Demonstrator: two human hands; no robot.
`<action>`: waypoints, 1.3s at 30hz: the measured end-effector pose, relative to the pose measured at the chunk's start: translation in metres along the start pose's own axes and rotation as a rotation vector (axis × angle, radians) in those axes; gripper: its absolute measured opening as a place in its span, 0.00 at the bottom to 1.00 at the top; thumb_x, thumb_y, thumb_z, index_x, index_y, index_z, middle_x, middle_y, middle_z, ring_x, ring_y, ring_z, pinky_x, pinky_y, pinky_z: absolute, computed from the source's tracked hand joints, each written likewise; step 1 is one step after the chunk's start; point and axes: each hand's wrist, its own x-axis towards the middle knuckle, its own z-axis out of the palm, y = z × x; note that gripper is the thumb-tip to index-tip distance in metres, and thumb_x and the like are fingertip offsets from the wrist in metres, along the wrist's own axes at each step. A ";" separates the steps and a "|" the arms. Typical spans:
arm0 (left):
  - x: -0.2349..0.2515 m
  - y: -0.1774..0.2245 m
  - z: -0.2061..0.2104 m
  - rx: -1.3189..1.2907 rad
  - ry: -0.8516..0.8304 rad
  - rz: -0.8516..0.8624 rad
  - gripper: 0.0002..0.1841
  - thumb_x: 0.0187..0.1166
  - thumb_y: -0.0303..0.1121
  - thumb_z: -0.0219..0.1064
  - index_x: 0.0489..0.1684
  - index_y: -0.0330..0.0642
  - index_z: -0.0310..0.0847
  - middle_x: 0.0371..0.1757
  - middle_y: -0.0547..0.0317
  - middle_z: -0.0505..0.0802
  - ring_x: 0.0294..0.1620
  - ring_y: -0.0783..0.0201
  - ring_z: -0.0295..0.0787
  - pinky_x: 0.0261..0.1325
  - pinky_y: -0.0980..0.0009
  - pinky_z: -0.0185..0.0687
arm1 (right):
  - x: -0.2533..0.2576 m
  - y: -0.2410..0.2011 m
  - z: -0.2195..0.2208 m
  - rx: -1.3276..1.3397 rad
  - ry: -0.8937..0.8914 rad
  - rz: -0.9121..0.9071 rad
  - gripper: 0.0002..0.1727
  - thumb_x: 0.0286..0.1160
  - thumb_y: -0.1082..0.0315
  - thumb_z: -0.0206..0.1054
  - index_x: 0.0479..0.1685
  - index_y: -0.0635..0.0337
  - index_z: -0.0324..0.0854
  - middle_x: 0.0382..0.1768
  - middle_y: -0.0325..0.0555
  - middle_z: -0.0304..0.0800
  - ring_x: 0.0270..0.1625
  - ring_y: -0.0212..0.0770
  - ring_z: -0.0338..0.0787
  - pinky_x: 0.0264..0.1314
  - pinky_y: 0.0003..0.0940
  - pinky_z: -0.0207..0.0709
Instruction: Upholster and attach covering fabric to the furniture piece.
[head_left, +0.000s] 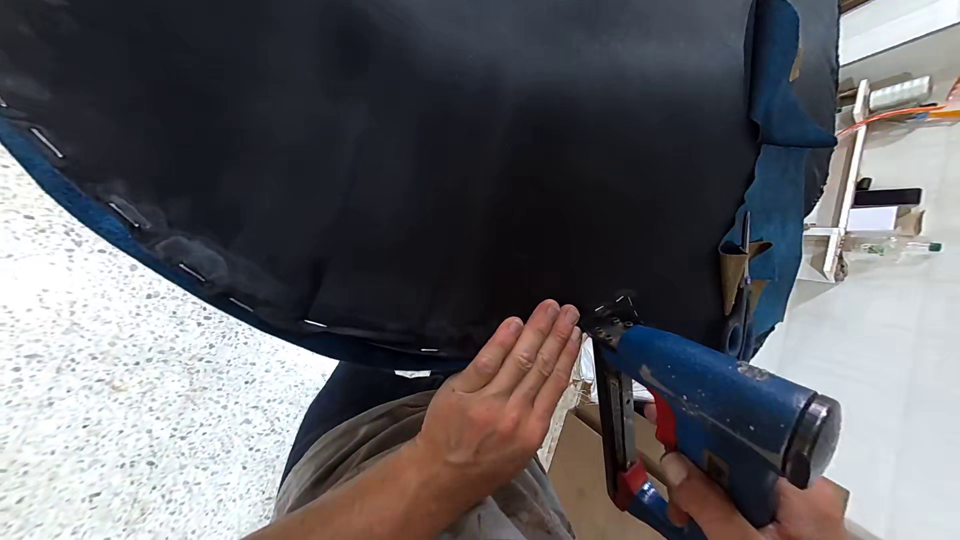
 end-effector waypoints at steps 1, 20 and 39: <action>0.000 -0.001 0.000 0.004 -0.003 0.005 0.27 0.84 0.25 0.52 0.84 0.44 0.74 0.88 0.60 0.75 0.93 0.61 0.60 0.92 0.59 0.54 | 0.000 0.001 0.000 0.002 -0.001 0.007 0.13 0.75 0.66 0.70 0.50 0.66 0.82 0.34 0.43 0.94 0.29 0.35 0.93 0.32 0.37 0.91; -0.017 -0.024 -0.011 -0.162 0.010 0.196 0.22 0.87 0.27 0.52 0.79 0.41 0.79 0.80 0.58 0.84 0.87 0.61 0.71 0.90 0.63 0.59 | -0.014 -0.011 0.016 0.037 -0.004 0.041 0.16 0.77 0.62 0.71 0.50 0.67 0.83 0.37 0.47 0.94 0.32 0.37 0.94 0.36 0.40 0.91; -0.018 -0.060 -0.016 -0.339 0.082 0.480 0.16 0.87 0.22 0.54 0.64 0.34 0.85 0.60 0.49 0.95 0.77 0.50 0.83 0.88 0.59 0.68 | -0.034 -0.029 0.050 0.135 0.094 0.123 0.15 0.74 0.63 0.72 0.49 0.68 0.82 0.35 0.47 0.94 0.33 0.38 0.94 0.38 0.41 0.92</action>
